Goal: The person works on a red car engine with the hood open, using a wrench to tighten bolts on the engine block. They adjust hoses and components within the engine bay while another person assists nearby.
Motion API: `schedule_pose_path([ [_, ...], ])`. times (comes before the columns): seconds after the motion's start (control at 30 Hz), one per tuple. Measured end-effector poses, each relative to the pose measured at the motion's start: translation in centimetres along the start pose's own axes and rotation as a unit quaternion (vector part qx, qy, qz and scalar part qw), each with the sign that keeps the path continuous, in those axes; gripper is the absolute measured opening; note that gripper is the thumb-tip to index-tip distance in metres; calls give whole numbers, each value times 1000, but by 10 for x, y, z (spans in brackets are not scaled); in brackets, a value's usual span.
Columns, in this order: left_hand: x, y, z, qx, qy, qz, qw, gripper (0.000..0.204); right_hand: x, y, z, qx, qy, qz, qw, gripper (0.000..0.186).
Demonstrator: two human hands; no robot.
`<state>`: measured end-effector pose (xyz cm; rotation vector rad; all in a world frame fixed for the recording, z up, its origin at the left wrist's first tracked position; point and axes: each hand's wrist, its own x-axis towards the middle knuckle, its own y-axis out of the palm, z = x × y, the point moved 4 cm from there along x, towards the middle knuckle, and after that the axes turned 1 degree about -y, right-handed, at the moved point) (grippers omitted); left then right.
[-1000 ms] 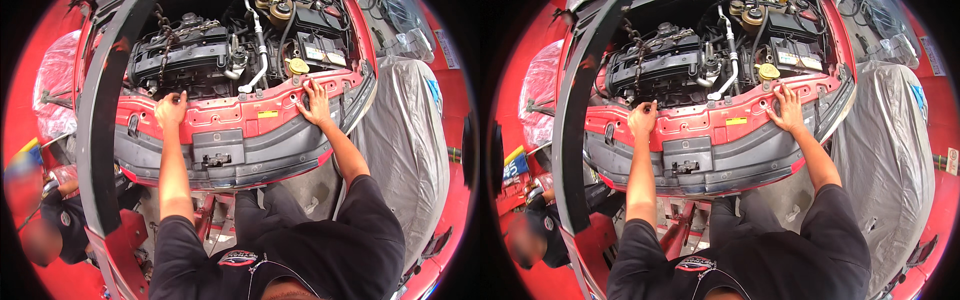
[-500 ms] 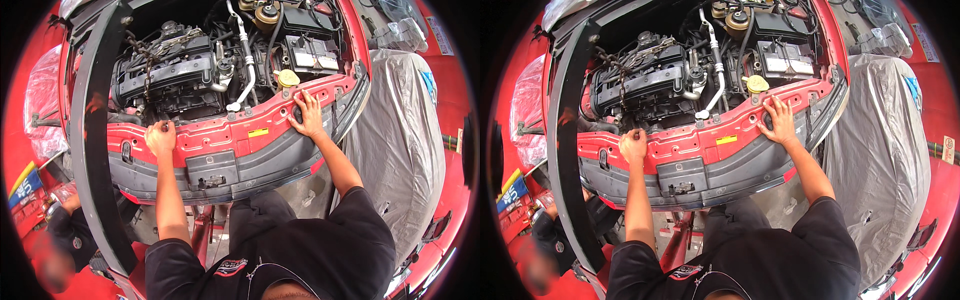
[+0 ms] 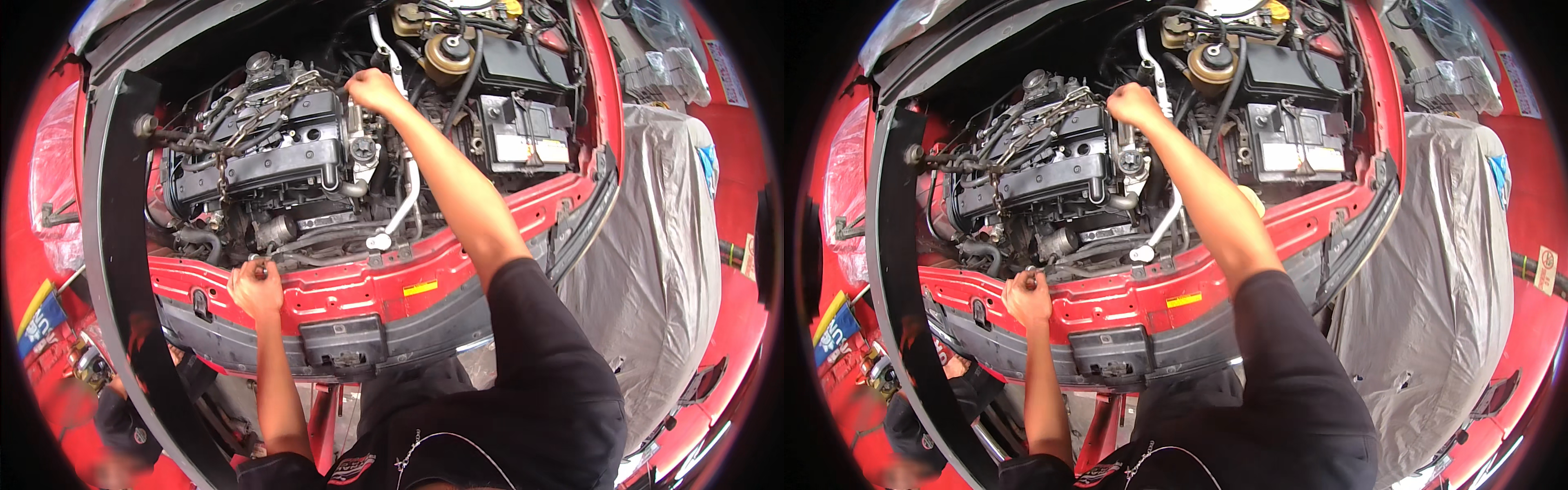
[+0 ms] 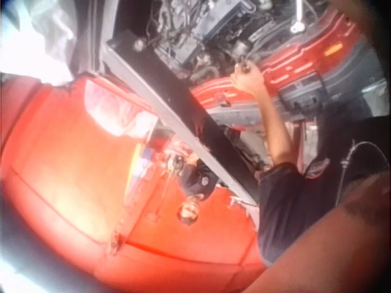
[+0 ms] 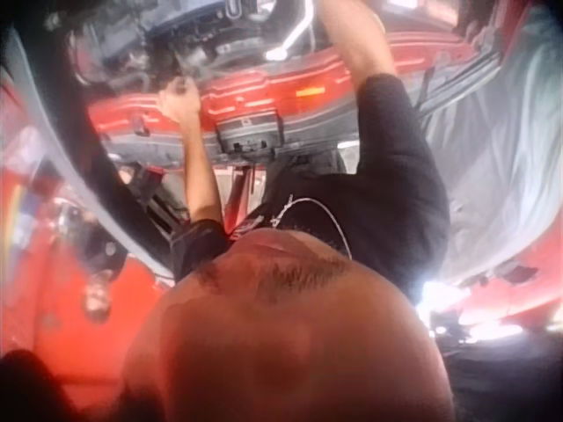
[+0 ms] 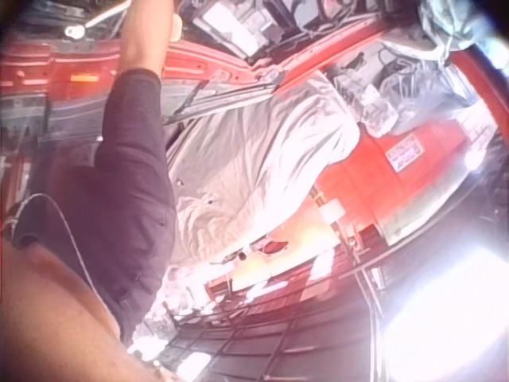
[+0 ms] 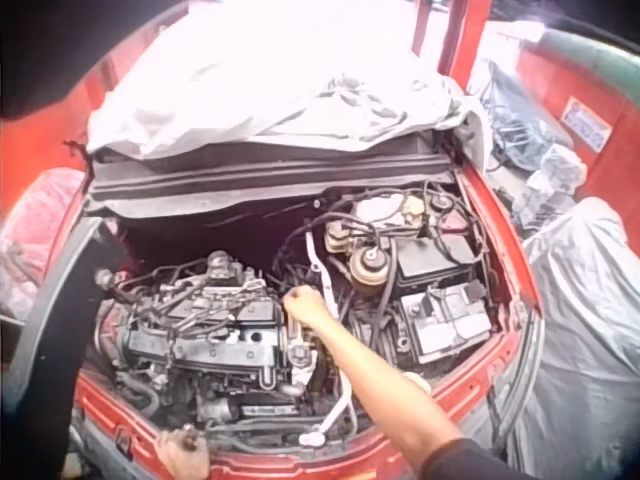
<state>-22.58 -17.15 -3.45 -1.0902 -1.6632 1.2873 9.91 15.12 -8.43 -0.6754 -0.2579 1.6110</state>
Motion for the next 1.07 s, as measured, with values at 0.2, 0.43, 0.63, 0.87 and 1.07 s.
schedule_pose_path([
  [0.2, 2, -1, -2, -22, 0, 4, 1000, 4, 124, 67, -72, -98, 149, 115, 977, 58],
  [0.43, 2, -5, -6, -40, 31, -2, 999, 3, 182, 110, -95, -198, 172, 213, 941, 59],
  [0.63, 3, -3, -3, -40, 19, 29, 999, 6, 206, 138, -127, -260, 196, 367, 871, 70],
  [0.87, 2, -2, -1, -29, 13, 43, 999, 8, 234, 181, -177, -265, 207, 380, 861, 77],
  [1.07, 2, -1, 0, -27, -5, 61, 998, 11, 236, 188, -177, -284, 157, 407, 854, 66],
])
